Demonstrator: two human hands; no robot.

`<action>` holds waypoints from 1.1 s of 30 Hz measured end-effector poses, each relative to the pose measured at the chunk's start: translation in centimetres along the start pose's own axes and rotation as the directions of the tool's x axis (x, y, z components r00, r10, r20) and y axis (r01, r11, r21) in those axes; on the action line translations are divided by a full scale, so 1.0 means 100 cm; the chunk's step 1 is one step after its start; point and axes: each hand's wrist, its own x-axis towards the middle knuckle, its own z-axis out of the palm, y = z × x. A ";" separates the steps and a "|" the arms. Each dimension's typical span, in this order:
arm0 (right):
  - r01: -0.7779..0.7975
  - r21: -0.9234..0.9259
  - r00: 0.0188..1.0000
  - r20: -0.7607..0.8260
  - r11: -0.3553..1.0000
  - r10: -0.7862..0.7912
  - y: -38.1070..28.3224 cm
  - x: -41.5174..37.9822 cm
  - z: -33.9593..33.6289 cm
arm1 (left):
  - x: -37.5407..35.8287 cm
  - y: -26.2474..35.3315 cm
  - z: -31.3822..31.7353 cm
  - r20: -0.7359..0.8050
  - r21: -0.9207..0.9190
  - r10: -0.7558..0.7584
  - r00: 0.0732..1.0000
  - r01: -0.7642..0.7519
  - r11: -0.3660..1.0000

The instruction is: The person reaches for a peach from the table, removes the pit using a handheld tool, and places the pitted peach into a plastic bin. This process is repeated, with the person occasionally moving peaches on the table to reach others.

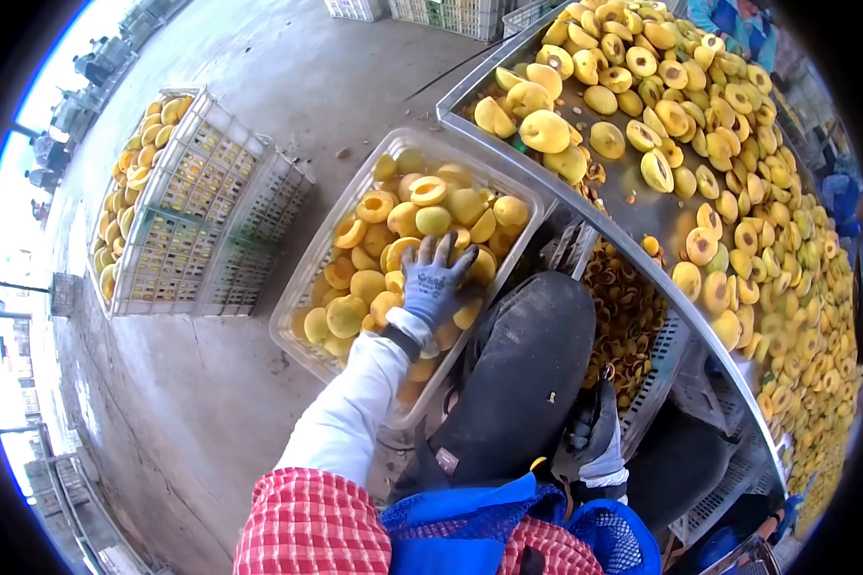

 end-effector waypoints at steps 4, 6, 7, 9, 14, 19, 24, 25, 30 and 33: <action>0.104 -0.104 0.990 -0.081 0.989 -0.113 0.002 -0.003 -0.005 | 0.043 -0.040 -0.003 0.033 -0.056 0.059 0.998 -0.057 0.997; 0.119 -0.100 0.984 -0.123 0.988 -0.131 0.005 0.006 -0.015 | 0.062 -0.054 -0.004 -0.035 -0.155 0.021 0.999 -0.027 0.988; 0.104 -0.093 0.982 -0.147 0.990 -0.117 0.007 0.009 -0.023 | 0.074 -0.063 0.000 -0.049 -0.193 -0.002 0.999 -0.008 0.981; 0.085 -0.075 0.980 -0.175 0.994 -0.097 0.006 0.005 -0.006 | 0.093 -0.074 0.002 -0.073 -0.231 -0.091 0.993 0.072 0.970; 0.110 -0.092 0.986 -0.115 0.990 -0.120 0.003 0.011 -0.007 | 0.118 -0.164 0.017 0.166 -0.140 -0.437 0.884 0.460 0.877; 0.150 0.096 0.988 -0.049 0.984 -0.146 0.007 0.018 0.004 | 0.125 -0.193 0.070 0.167 -0.323 -0.420 0.892 0.452 0.831; 0.101 0.151 0.975 0.183 0.983 -0.128 0.008 0.029 -0.029 | 0.062 -0.074 0.026 0.172 -0.138 -0.271 0.947 0.295 0.945; 0.099 0.143 0.978 0.167 0.985 -0.123 0.007 0.027 -0.028 | 0.051 -0.060 0.017 0.183 -0.123 -0.282 0.942 0.306 0.944; 0.038 0.296 0.968 0.226 0.954 -0.109 0.007 0.025 -0.018 | 0.003 -0.014 -0.023 0.207 -0.162 -0.027 0.978 0.062 0.985; 0.015 0.299 0.959 0.265 0.954 -0.098 0.010 0.031 -0.032 | -0.013 -0.004 -0.015 0.080 -0.080 0.085 0.993 -0.079 0.994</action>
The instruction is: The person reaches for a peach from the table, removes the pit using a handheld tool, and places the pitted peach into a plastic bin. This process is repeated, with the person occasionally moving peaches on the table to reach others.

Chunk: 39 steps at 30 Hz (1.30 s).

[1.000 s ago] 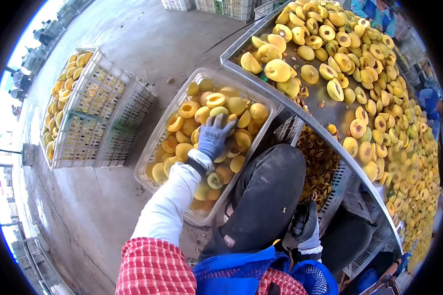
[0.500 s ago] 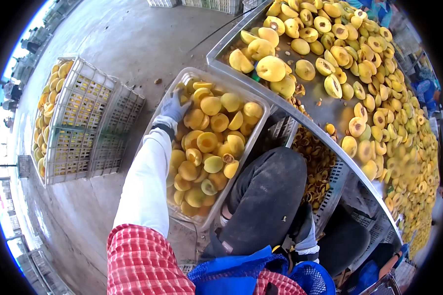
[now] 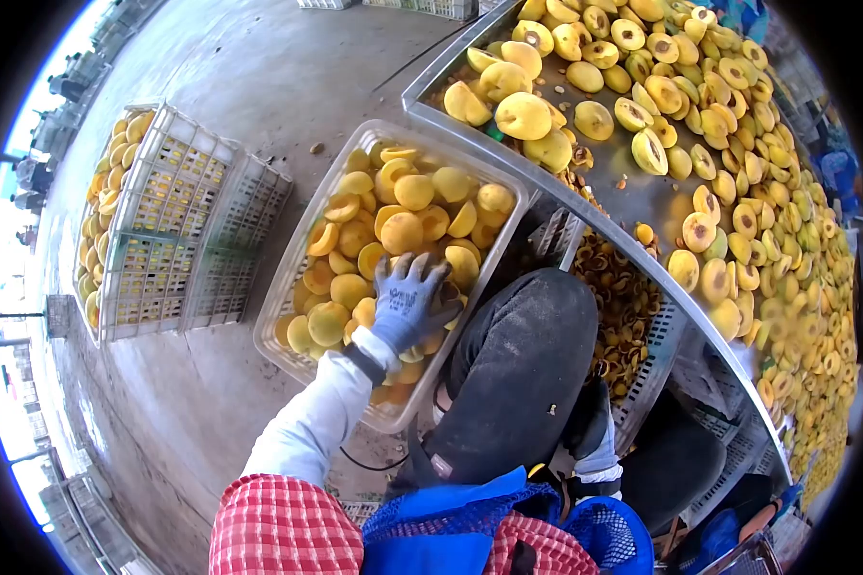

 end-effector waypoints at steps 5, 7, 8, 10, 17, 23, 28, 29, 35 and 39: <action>-0.022 -0.236 0.968 -0.247 0.972 -0.038 0.003 -0.013 0.045 | 0.004 -0.018 -0.015 -0.172 -0.255 -0.101 0.980 0.055 0.965; -0.072 -0.536 0.966 -0.246 0.841 -0.075 -0.018 -0.021 0.015 | -0.027 -0.023 -0.030 -0.295 -0.386 -0.320 0.900 0.194 0.902; -0.002 -0.611 0.883 -0.373 0.792 -0.286 -0.007 -0.020 0.025 | -0.053 -0.034 -0.025 -0.406 -0.444 -0.472 0.783 0.283 0.850; 0.020 -0.633 0.841 -0.408 0.774 -0.356 -0.009 -0.028 0.029 | -0.118 -0.047 -0.032 -0.454 -0.590 -0.764 0.458 0.489 0.643; -0.023 -0.665 0.847 -0.410 0.746 -0.339 -0.002 -0.035 0.013 | -0.211 -0.074 0.058 0.390 -0.921 -0.901 0.191 0.069 -0.384; -0.031 -0.624 0.838 -0.442 0.781 -0.320 0.003 -0.056 0.033 | -0.199 -0.085 0.035 0.743 -0.667 -0.641 0.196 0.126 -0.734; -0.084 -0.695 0.861 -0.412 0.714 -0.300 0.001 -0.071 0.037 | -0.171 -0.068 -0.017 0.779 -0.624 -0.604 0.171 0.111 -0.773; -0.116 -0.723 0.859 -0.417 0.681 -0.296 0.004 -0.071 0.038 | -0.166 -0.064 -0.022 0.740 -0.665 -0.637 0.215 0.096 -0.741; -0.165 -0.768 0.876 -0.403 0.619 -0.266 0.010 -0.066 0.042 | -0.206 -0.116 0.038 0.722 -0.691 -0.660 0.207 0.173 -0.702; -0.183 -0.688 0.875 -0.440 0.702 -0.204 -0.005 -0.071 0.026 | -0.170 -0.093 -0.009 0.795 -0.606 -0.588 0.148 0.146 -0.782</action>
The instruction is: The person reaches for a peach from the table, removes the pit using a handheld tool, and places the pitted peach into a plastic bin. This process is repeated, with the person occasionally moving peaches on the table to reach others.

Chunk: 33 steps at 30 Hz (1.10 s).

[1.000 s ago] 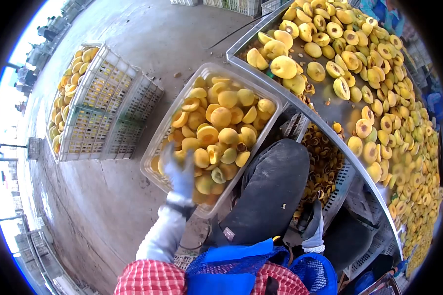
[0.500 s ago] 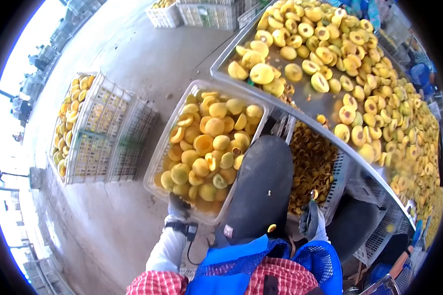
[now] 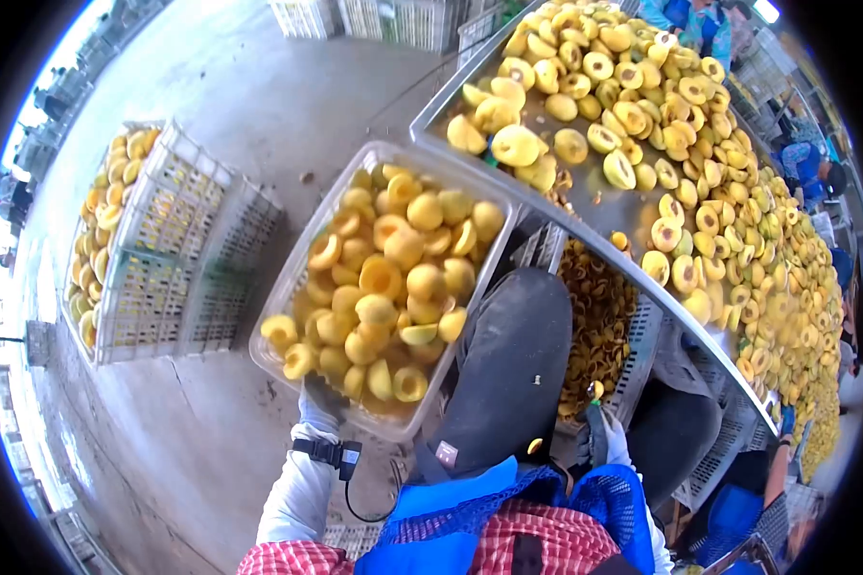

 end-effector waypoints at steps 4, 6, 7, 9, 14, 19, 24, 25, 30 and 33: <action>-0.003 -0.055 0.995 -0.101 0.998 -0.003 0.001 -0.001 0.008 | 0.033 -0.018 -0.030 -0.034 0.111 0.181 0.983 -0.177 0.978; 0.000 -0.087 0.999 -0.044 0.996 -0.003 0.003 0.009 0.010 | 0.063 -0.030 -0.045 -0.088 0.133 0.359 0.929 -0.346 0.929; 0.045 -0.047 0.999 0.006 0.998 -0.045 0.007 0.013 0.010 | 0.071 -0.037 -0.057 -0.092 0.148 0.486 0.869 -0.471 0.870; 0.089 0.006 0.996 0.010 0.996 -0.089 0.020 0.025 0.003 | 0.043 -0.028 -0.050 -0.218 0.332 0.645 0.733 -0.565 0.755; 0.063 0.039 0.995 0.074 0.997 -0.066 0.020 0.028 -0.002 | -0.027 -0.026 0.027 0.210 0.726 0.978 0.024 -0.674 -0.139; 0.353 0.012 0.935 0.000 0.935 -0.353 0.044 0.057 -0.010 | -0.052 -0.061 0.145 0.900 0.381 0.398 0.177 -0.763 -0.522; 0.231 0.030 0.972 0.036 0.973 -0.232 0.019 0.030 -0.007 | -0.030 -0.085 0.186 0.862 0.472 0.180 0.474 -0.622 -0.624; 0.262 0.025 0.964 0.031 0.965 -0.263 0.029 0.038 -0.014 | -0.025 -0.082 0.183 0.869 0.448 0.137 0.475 -0.640 -0.625; 0.257 0.108 0.960 0.087 0.960 -0.267 0.035 0.044 -0.021 | -0.020 -0.059 0.172 0.891 0.319 -0.076 0.447 -0.738 -0.595; 0.231 0.056 0.967 0.093 0.971 -0.235 0.029 0.039 -0.022 | -0.001 -0.068 0.184 0.857 0.396 0.012 0.515 -0.643 -0.655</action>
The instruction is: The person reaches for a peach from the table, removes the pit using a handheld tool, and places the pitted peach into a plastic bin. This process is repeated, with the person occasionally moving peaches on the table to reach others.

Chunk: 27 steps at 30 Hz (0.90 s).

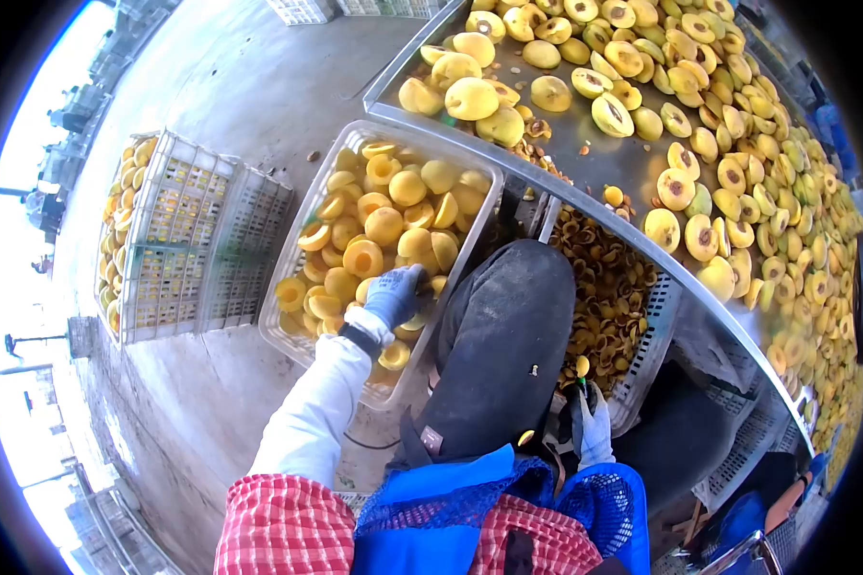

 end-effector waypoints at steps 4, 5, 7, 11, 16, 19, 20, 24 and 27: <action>0.145 -0.074 0.976 -0.153 0.987 -0.155 0.006 0.004 -0.008 | -0.015 0.044 -0.032 -0.478 -0.428 -0.143 0.867 -0.088 0.899; 0.159 -0.129 0.962 -0.204 0.979 -0.183 0.010 0.004 -0.011 | -0.029 0.078 -0.052 -0.568 -0.555 -0.191 0.800 -0.202 0.807; 0.014 -0.027 0.982 -0.187 1.000 -0.019 0.004 0.003 -0.013 | -0.054 0.140 -0.083 -0.511 -0.725 -0.128 0.850 -0.347 0.595; 0.063 -0.104 0.993 -0.089 0.993 -0.073 -0.003 0.001 -0.003 | -0.064 0.159 -0.103 -0.540 -0.472 0.181 0.822 -0.474 0.743; 0.042 -0.131 0.987 -0.149 0.990 -0.062 0.006 0.002 -0.009 | -0.059 0.014 -0.081 -0.649 -0.155 -0.111 0.752 0.012 0.988; 0.083 -0.187 0.989 -0.105 0.979 -0.104 0.005 0.006 0.001 | -0.103 -0.084 -0.018 -0.301 0.234 -0.312 0.901 0.386 0.892; 0.039 -0.208 0.998 -0.049 0.977 -0.050 0.003 0.005 -0.002 | -0.119 -0.102 -0.014 -0.311 0.106 -0.262 0.914 0.307 0.946; 0.107 -0.507 0.992 -0.008 0.855 -0.129 0.003 0.007 0.003 | -0.173 -0.137 -0.001 -0.284 -0.186 -0.586 0.759 0.556 0.810; 0.207 -0.548 0.967 -0.014 0.811 -0.256 0.042 0.032 -0.021 | -0.192 -0.167 0.024 -0.439 -0.266 -0.530 0.726 0.458 0.848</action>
